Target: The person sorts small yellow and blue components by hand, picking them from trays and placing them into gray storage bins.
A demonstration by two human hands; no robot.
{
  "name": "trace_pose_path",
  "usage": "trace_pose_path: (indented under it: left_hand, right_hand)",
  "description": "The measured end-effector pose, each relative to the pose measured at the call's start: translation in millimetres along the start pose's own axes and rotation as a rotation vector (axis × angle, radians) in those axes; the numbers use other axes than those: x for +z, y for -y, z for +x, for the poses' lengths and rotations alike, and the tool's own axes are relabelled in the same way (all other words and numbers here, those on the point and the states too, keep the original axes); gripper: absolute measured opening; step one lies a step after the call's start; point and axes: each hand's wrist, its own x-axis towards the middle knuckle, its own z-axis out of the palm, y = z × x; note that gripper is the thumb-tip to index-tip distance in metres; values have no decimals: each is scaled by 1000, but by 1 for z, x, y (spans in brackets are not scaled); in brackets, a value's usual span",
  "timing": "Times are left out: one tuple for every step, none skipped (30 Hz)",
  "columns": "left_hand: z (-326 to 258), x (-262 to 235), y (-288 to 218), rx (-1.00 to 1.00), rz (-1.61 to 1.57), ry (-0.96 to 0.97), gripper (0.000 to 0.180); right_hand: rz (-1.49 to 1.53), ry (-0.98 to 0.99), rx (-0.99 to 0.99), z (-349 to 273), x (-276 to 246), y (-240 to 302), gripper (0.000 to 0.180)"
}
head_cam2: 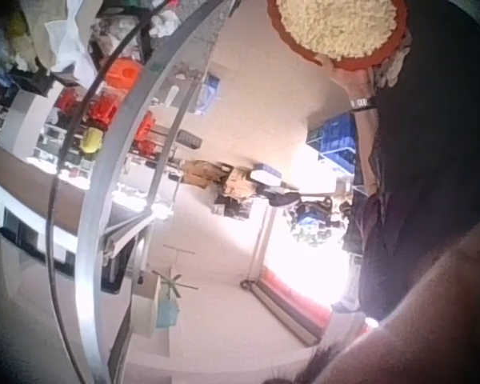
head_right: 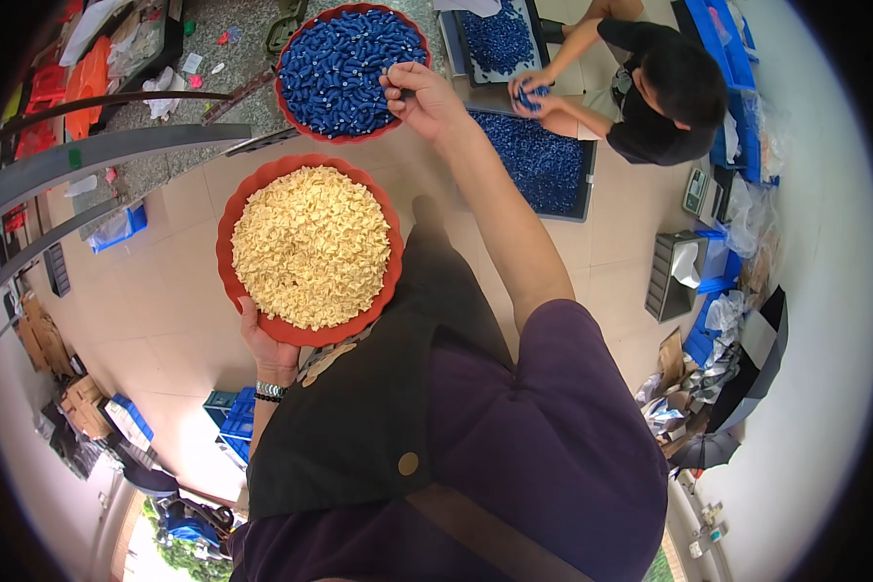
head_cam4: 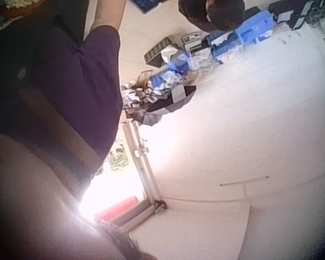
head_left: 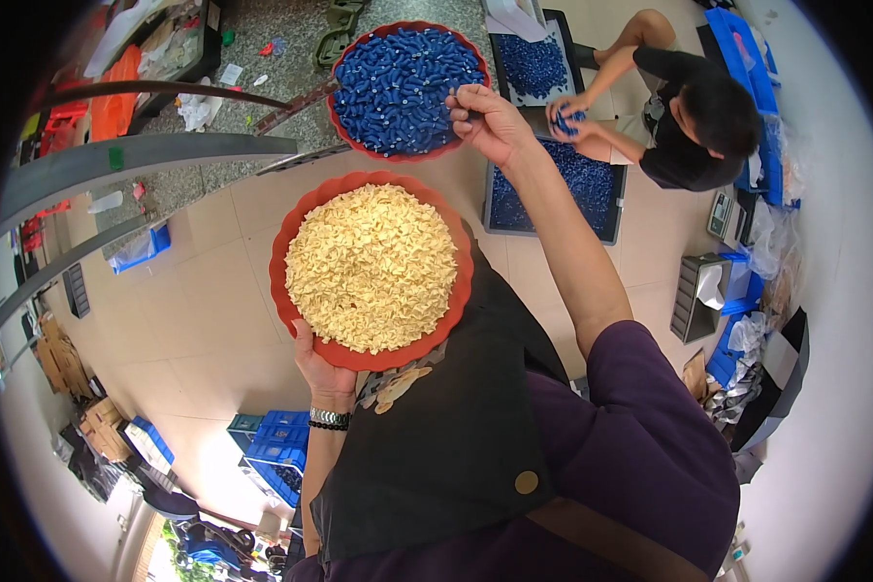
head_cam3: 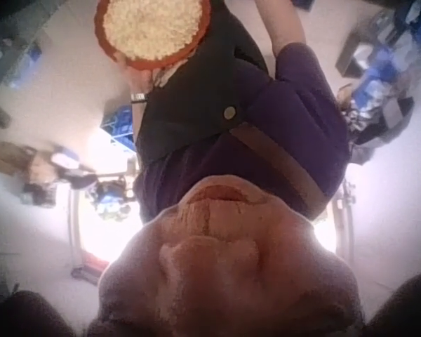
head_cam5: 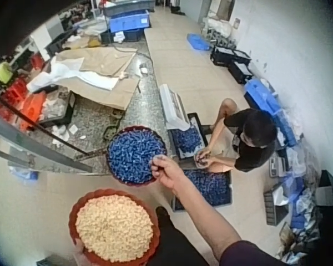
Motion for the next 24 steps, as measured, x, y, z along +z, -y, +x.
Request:
trace_pose_path:
  left_hand:
    - [0,2,-1,9,17,-6,60]
    - [0,2,-1,4,24,-2,60]
    - [1,-1,-2,2,21,4,60]
    - [2,-1,-2,2,17,10,60]
    - [3,0,-2,1,22,14,60]
    - [3,1,-3,-6,24,15,60]
    - [3,2,-3,-14,26,18,60]
    - [4,2,-3,-14,30,22,60]
    - [6,1,-3,-16,24,30,59]
    - [6,1,-4,-19,19,37,59]
    - [6,0,-5,-19,23,38,59]
    - [6,0,-5,-23,24,32,58]
    - [6,0,-6,-26,25,25,58]
    - [6,1,-6,-25,27,24,58]
    - [6,2,-6,-25,35,28,57]
    - [6,2,-7,-24,42,32,57]
    - [7,2,-7,-23,42,31,57]
    - [7,2,-7,-19,51,31,58]
    - [7,2,-7,-15,57,31,58]
    - [7,1,-7,-14,56,31,58]
    - [7,0,-7,-21,41,33,59]
    - [6,-1,-8,-27,27,32,60]
    - [6,-3,-9,-27,27,31,60]
    - [6,-5,-9,-19,26,33,61]
  right_hand:
    - [125,75,21,-5,1,1,8]
    - [249,152,42,-10,2,2,8]
    - [253,148,35,-15,3,2,8]
    - [280,192,35,-19,7,3,6]
    - [306,237,35,-21,9,4,5]
    - [310,237,30,-21,9,3,5]
    - [247,188,-1,-20,8,3,5]
    - [185,139,-31,-19,6,3,5]
    - [188,139,-34,-18,4,3,5]
    - [-23,30,-87,-15,2,1,8]
    - [-234,-81,-138,-13,0,-1,11]
    - [-231,-82,-138,-10,-1,-4,11]
    - [-425,-131,-213,-7,0,-7,16]
    - [-621,-180,-286,-4,2,-9,20]
    - [-619,-180,-285,0,3,-12,20]
    - [-871,-218,-442,2,8,-14,23]
    - [-1123,-255,-601,4,11,-15,25]
    - [-1122,-254,-601,4,13,-14,25]
    - [-721,-162,-348,1,19,-9,27]
    - [-318,-70,-97,0,21,-7,30]
    - [27,80,16,4,13,-5,34]
    - [27,80,17,1,17,-4,34]
    - [110,125,39,-4,20,-3,35]
    - [193,170,60,-7,23,-3,37]
